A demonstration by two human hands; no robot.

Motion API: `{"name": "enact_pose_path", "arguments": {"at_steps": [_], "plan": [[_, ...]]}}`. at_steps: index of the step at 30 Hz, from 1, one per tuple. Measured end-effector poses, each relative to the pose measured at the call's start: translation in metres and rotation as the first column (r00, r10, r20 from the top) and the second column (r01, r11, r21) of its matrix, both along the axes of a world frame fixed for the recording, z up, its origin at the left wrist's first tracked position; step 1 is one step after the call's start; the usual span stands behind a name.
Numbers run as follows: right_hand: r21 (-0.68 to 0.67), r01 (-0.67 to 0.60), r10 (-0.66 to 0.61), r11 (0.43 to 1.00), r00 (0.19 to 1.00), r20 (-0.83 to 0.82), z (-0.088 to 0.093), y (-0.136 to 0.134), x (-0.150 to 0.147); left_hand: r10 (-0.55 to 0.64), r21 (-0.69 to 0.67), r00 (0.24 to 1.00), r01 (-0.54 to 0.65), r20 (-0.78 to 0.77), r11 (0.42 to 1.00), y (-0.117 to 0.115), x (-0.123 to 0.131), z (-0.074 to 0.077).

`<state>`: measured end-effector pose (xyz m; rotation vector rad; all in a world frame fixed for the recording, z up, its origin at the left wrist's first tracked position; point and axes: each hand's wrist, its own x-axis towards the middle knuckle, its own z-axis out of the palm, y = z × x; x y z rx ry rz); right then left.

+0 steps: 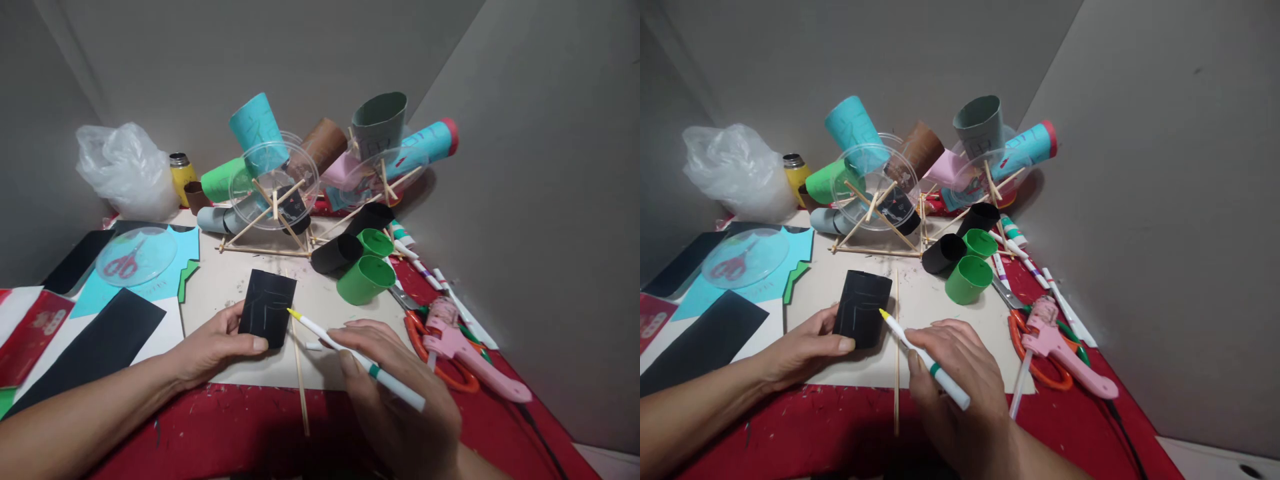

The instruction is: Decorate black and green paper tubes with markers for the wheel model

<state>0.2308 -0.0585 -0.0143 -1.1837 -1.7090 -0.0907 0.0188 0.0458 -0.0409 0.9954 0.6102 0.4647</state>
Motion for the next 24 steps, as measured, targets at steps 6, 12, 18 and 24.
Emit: {"name": "enact_pose_path", "arguments": {"at_steps": [6,12,18,24], "plan": [[-0.01,-0.014,0.014,1.0,1.0,-0.008,-0.0015,-0.0014,0.0,0.005,0.002,1.0,-0.005,0.0,1.0,-0.0005,0.0003,0.0003],[-0.036,-0.035,0.035,0.999,0.999,-0.002,0.0006,-0.0021,0.0001,0.012,-0.008,0.999,-0.011,0.044,1.0,-0.0002,0.0026,0.0032],[-0.051,-0.072,0.072,0.996,0.997,-0.006,0.0032,-0.0022,0.0002,0.015,-0.014,0.998,-0.015,0.056,1.0,-0.0002,0.0018,0.0018],[-0.066,-0.082,0.082,0.994,0.997,0.0,0.0024,-0.0034,0.001,0.01,-0.018,0.998,-0.009,0.058,1.0,0.0002,0.0027,0.0022]]}}
